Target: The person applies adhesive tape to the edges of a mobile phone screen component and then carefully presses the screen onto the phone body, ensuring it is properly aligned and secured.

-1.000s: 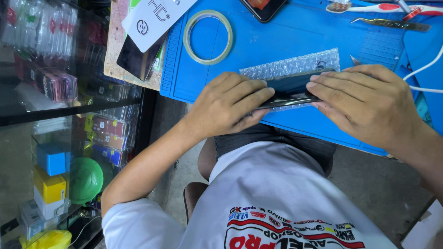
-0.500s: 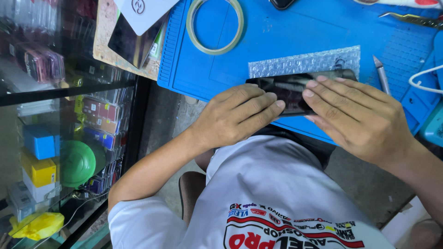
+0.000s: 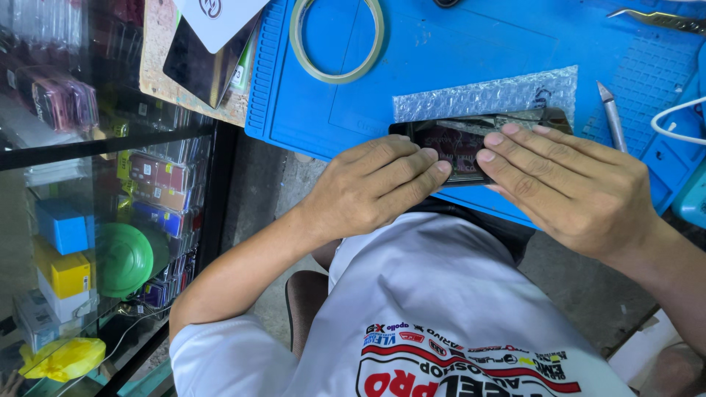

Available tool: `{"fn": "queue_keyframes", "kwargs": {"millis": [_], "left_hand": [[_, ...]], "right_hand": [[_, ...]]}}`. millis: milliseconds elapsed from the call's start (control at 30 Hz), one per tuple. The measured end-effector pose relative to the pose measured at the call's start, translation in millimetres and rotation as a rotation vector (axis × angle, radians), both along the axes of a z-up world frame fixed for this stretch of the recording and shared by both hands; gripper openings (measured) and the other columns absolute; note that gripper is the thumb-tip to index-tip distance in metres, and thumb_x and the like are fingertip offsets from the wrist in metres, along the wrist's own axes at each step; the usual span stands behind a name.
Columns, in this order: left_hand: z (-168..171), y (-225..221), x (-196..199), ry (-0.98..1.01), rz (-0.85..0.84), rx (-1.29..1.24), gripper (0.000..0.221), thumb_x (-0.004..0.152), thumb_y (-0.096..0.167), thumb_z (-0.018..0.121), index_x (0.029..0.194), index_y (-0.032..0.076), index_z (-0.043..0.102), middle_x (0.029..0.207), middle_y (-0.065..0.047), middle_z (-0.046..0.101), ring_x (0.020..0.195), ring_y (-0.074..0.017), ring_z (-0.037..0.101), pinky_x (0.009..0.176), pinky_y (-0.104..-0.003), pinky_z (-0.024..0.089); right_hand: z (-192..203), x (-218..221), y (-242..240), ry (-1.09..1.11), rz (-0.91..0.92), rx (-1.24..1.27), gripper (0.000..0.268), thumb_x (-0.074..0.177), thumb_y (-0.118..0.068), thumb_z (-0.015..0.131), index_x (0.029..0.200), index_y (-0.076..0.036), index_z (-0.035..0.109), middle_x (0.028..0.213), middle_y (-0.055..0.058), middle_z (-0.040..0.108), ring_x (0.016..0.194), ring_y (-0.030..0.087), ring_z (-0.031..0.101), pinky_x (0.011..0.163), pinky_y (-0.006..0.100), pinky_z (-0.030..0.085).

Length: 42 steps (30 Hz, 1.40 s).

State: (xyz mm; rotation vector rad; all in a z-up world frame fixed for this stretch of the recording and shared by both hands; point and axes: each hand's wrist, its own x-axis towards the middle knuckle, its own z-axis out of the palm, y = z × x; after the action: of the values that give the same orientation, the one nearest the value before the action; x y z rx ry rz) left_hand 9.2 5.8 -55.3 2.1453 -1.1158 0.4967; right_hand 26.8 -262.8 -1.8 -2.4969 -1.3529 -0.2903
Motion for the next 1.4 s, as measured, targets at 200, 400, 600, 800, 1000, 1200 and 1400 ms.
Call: {"fn": "queue_keyframes", "kwargs": {"millis": [200,400,600,800,1000,1200,1400], "left_hand": [[8,2,7,0.081,-0.041,-0.059,0.027,0.102,0.010,0.077,0.125,0.001,0.069,0.112,-0.007,0.068,0.102,-0.0217,0.068,0.087,-0.034,0.059],[12,1,19,0.104,-0.008,-0.084,0.028,0.100,0.012,0.080,0.126,0.005,0.071,0.104,-0.003,0.069,0.085,-0.0176,0.063,0.071,-0.032,0.052],[8,4,26,0.069,-0.014,-0.087,0.036,0.100,0.010,0.078,0.135,0.006,0.068,0.104,-0.003,0.069,0.084,-0.0176,0.059,0.071,-0.032,0.051],[6,3,31,0.065,-0.023,-0.090,0.039,0.099,0.008,0.072,0.138,0.011,0.068,0.105,-0.002,0.068,0.084,-0.0171,0.060,0.071,-0.031,0.052],[7,4,34,-0.062,-0.032,-0.084,0.032,0.096,0.011,0.076,0.128,0.013,0.071,0.107,-0.007,0.069,0.087,-0.0189,0.064,0.072,-0.031,0.054],[-2,1,30,0.221,-0.019,-0.287,0.025,0.096,0.013,0.084,0.113,0.002,0.067,0.111,-0.010,0.074,0.103,-0.0237,0.073,0.088,-0.035,0.061],[0,5,20,0.363,0.035,-0.356,0.026,0.094,0.008,0.080,0.117,0.002,0.070,0.117,-0.010,0.074,0.111,-0.0263,0.074,0.097,-0.036,0.061]], "right_hand": [[8,7,2,-0.006,0.007,0.028,0.025,0.086,-0.010,0.078,0.109,0.000,0.077,0.111,0.013,0.076,0.106,0.026,0.073,0.091,0.037,0.059],[13,20,-2,0.113,-0.004,0.026,0.032,0.084,-0.010,0.078,0.115,-0.003,0.074,0.114,0.009,0.076,0.102,0.024,0.074,0.083,0.035,0.060],[11,34,-5,0.021,0.076,-0.012,0.035,0.084,-0.011,0.078,0.118,-0.005,0.074,0.109,0.007,0.077,0.090,0.020,0.075,0.062,0.030,0.056],[7,44,-6,-0.019,0.141,0.008,0.037,0.085,-0.013,0.080,0.121,-0.005,0.074,0.103,0.007,0.076,0.083,0.019,0.074,0.058,0.031,0.053],[8,48,-10,-0.101,0.237,-0.058,0.037,0.084,-0.019,0.074,0.120,-0.015,0.072,0.114,0.010,0.076,0.085,0.020,0.075,0.063,0.028,0.056],[20,38,4,-0.001,0.018,-0.108,0.069,0.083,-0.041,0.075,0.132,0.005,0.061,0.116,0.014,0.071,0.099,0.026,0.073,0.095,0.039,0.056],[20,35,19,0.025,0.091,-0.193,0.057,0.084,-0.023,0.069,0.137,-0.006,0.065,0.114,0.002,0.073,0.098,0.013,0.071,0.118,0.051,0.034]]}}
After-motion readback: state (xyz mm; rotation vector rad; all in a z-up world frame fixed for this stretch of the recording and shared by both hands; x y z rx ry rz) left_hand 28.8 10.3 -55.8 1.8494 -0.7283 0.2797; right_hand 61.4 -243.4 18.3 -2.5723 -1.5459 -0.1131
